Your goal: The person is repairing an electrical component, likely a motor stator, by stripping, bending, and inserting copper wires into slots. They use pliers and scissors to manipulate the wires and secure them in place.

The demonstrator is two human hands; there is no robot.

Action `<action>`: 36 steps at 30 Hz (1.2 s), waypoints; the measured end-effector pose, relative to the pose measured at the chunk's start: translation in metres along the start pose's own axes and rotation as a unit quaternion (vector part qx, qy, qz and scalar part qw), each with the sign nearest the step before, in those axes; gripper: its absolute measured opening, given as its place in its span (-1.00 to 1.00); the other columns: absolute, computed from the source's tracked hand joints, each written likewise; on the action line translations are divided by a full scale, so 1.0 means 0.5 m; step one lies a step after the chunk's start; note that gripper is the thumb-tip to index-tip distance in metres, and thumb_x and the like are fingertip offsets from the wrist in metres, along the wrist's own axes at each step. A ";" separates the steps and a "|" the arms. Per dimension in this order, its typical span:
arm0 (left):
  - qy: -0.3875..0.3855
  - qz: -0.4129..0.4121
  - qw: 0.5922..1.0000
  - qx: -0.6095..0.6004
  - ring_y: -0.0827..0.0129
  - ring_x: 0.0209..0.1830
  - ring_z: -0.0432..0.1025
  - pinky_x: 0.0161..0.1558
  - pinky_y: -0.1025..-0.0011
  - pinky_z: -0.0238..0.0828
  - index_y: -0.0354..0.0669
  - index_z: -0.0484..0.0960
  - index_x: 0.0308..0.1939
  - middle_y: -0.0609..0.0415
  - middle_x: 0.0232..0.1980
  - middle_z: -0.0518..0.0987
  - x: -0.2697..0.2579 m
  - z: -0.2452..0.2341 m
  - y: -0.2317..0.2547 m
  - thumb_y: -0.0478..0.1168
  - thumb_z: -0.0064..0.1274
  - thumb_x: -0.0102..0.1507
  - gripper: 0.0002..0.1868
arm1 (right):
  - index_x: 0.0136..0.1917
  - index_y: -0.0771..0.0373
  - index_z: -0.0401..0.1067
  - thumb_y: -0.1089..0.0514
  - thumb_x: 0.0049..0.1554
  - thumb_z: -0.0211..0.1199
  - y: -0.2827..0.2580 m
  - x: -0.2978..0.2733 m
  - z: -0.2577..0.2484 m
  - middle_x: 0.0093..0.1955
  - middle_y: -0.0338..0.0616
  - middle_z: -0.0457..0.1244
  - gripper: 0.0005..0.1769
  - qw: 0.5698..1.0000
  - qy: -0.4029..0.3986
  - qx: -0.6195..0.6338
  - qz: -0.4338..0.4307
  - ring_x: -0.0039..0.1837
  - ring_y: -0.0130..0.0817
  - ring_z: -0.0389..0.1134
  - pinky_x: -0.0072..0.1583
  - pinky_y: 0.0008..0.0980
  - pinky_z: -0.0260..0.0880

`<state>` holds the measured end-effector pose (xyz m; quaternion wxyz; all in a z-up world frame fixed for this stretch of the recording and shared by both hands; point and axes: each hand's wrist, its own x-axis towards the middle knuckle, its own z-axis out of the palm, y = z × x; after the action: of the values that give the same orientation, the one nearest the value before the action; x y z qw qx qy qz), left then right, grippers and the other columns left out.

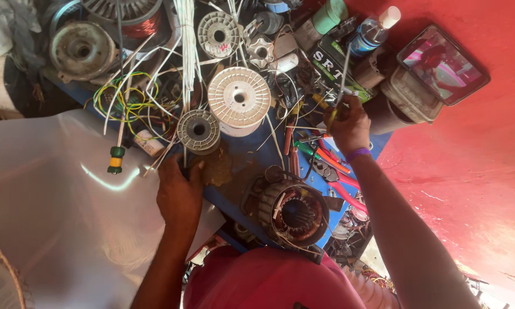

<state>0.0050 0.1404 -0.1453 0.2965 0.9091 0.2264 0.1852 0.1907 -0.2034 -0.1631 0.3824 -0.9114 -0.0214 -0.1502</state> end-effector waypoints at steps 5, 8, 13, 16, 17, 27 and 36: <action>-0.042 -0.055 0.997 -0.039 -0.04 -0.17 0.56 -0.15 0.08 0.44 -0.19 0.70 -0.08 -0.12 -0.12 0.66 0.013 0.004 -0.004 -0.02 0.14 0.32 -0.69 | 0.17 0.28 0.43 0.13 0.12 0.43 0.015 -0.003 0.009 -0.20 -0.08 0.46 -0.60 1.000 0.008 0.005 0.015 -0.19 -0.45 0.49 -0.09 -0.41 0.49; -0.044 -0.083 0.990 -0.108 0.11 -0.27 0.60 -0.20 0.20 0.48 -0.24 0.71 -0.11 -0.09 -0.21 0.69 0.035 -0.019 -0.001 -0.06 0.18 0.28 -0.70 | 0.19 0.25 0.49 0.18 0.11 0.46 -0.004 0.004 -0.011 -0.12 -0.04 0.46 -0.61 0.996 0.023 -0.059 -0.070 -0.11 -0.37 0.48 -0.07 -0.37 0.48; -0.026 -0.217 0.929 -0.300 0.40 -0.38 0.53 -0.32 0.41 0.52 -0.32 0.67 -0.10 0.01 -0.30 0.67 0.034 -0.077 0.011 -0.22 0.17 0.31 -0.79 | 0.21 0.30 0.42 0.09 0.10 0.51 -0.185 -0.044 -0.061 -0.16 -0.07 0.44 -0.51 0.998 -0.059 -0.007 0.015 -0.20 -0.41 0.46 -0.13 -0.37 0.44; 0.058 -0.146 0.899 -0.408 0.52 -0.32 0.53 -0.24 0.50 0.60 -0.37 0.63 -0.04 0.06 -0.24 0.64 0.042 -0.108 0.015 -0.27 0.15 0.35 -0.80 | 0.18 0.25 0.42 -0.08 0.26 0.19 -0.330 -0.106 -0.104 -0.19 -0.22 0.45 -0.60 0.937 -0.264 0.229 0.020 -0.24 -0.56 0.38 -0.21 -0.51 0.35; 0.079 -0.130 0.884 -0.443 0.51 -0.28 0.56 -0.19 0.50 0.62 -0.38 0.62 -0.02 0.06 -0.22 0.65 0.051 -0.113 0.015 -0.28 0.14 0.36 -0.80 | 0.13 0.25 0.45 -0.09 0.09 0.33 -0.374 -0.128 -0.106 -0.31 -0.18 0.40 -0.54 0.913 -0.332 0.224 0.081 -0.33 -0.50 0.37 -0.29 -0.47 0.33; 0.117 -0.083 0.813 -0.564 0.45 -0.27 0.59 -0.23 0.45 0.61 -0.41 0.61 -0.04 0.01 -0.21 0.67 0.107 -0.102 0.011 -0.33 0.12 0.37 -0.83 | -0.16 0.23 0.45 -0.32 0.09 0.28 -0.574 -0.146 0.074 -0.42 -0.26 0.28 -0.47 0.762 -0.583 0.241 0.146 -0.40 -0.52 0.33 -0.35 -0.52 0.29; 0.059 -0.138 0.776 -0.613 0.35 -0.35 0.60 -0.21 0.42 0.63 -0.44 0.63 -0.05 -0.05 -0.28 0.69 0.126 -0.106 -0.021 -0.31 0.15 0.33 -0.79 | -0.10 0.24 0.46 -0.23 0.04 0.39 -0.597 -0.135 0.128 -0.43 -0.28 0.21 -0.52 0.756 -0.584 0.260 0.144 -0.41 -0.53 0.21 -0.36 -0.49 0.18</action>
<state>0.0291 0.2046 -0.0991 0.7995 0.4816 0.2050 0.2948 0.0967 0.0575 -0.0188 0.5350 -0.6803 -0.1471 0.4789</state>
